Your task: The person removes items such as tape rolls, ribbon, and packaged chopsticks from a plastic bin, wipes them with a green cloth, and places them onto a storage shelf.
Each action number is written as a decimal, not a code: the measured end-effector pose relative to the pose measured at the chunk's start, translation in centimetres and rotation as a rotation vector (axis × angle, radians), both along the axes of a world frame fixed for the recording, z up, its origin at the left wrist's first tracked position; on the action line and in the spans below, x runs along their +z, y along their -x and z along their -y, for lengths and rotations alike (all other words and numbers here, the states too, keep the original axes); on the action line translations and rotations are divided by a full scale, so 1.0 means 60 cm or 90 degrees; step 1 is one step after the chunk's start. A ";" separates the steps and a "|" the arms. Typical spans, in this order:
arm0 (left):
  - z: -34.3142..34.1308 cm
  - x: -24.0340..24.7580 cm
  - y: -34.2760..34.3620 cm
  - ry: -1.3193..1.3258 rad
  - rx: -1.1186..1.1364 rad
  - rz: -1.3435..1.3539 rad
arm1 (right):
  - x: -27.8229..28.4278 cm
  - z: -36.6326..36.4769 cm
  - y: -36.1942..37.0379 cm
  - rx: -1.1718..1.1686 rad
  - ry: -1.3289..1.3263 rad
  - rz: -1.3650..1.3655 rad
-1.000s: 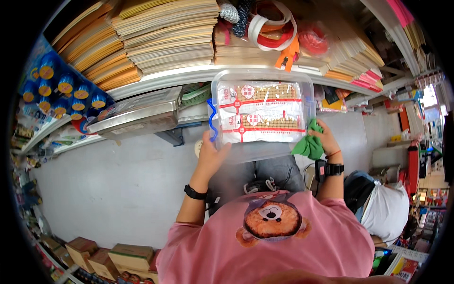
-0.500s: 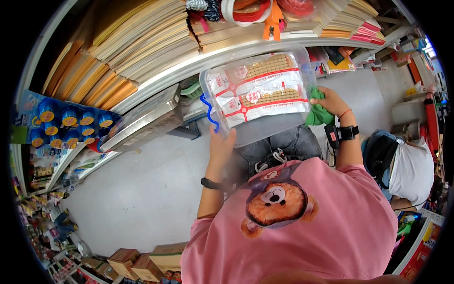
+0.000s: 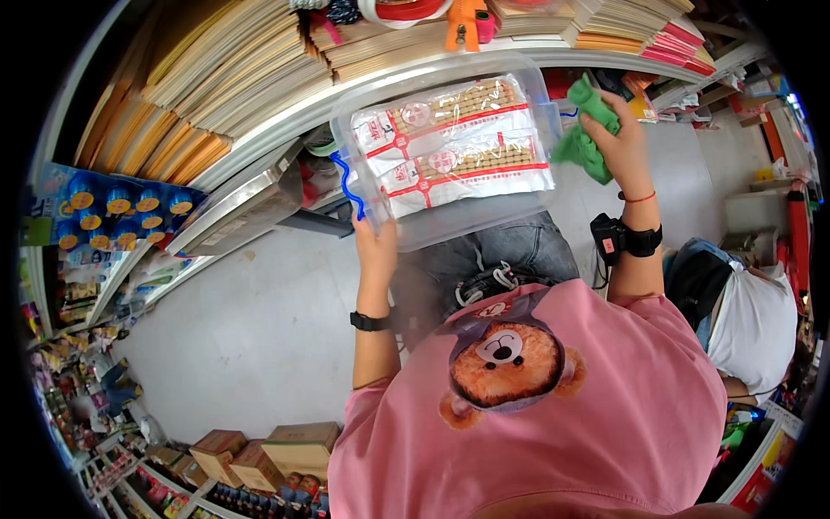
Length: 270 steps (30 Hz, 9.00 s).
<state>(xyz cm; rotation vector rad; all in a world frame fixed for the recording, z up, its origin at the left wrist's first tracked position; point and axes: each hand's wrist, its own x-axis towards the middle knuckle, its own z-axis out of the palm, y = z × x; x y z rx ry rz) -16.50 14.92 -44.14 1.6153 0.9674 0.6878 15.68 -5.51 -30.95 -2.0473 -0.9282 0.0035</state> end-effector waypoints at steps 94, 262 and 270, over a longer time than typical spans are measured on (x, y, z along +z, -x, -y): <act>0.058 0.145 -0.128 0.045 -0.315 0.134 | -0.060 -0.038 0.065 0.222 -0.285 -0.573; -0.111 0.114 -0.253 -0.585 -0.293 -0.767 | -0.085 -0.018 0.064 0.210 -0.400 -0.672; -0.123 0.103 -0.249 -0.602 -0.262 -0.783 | -0.067 -0.014 0.069 0.252 -0.374 -0.663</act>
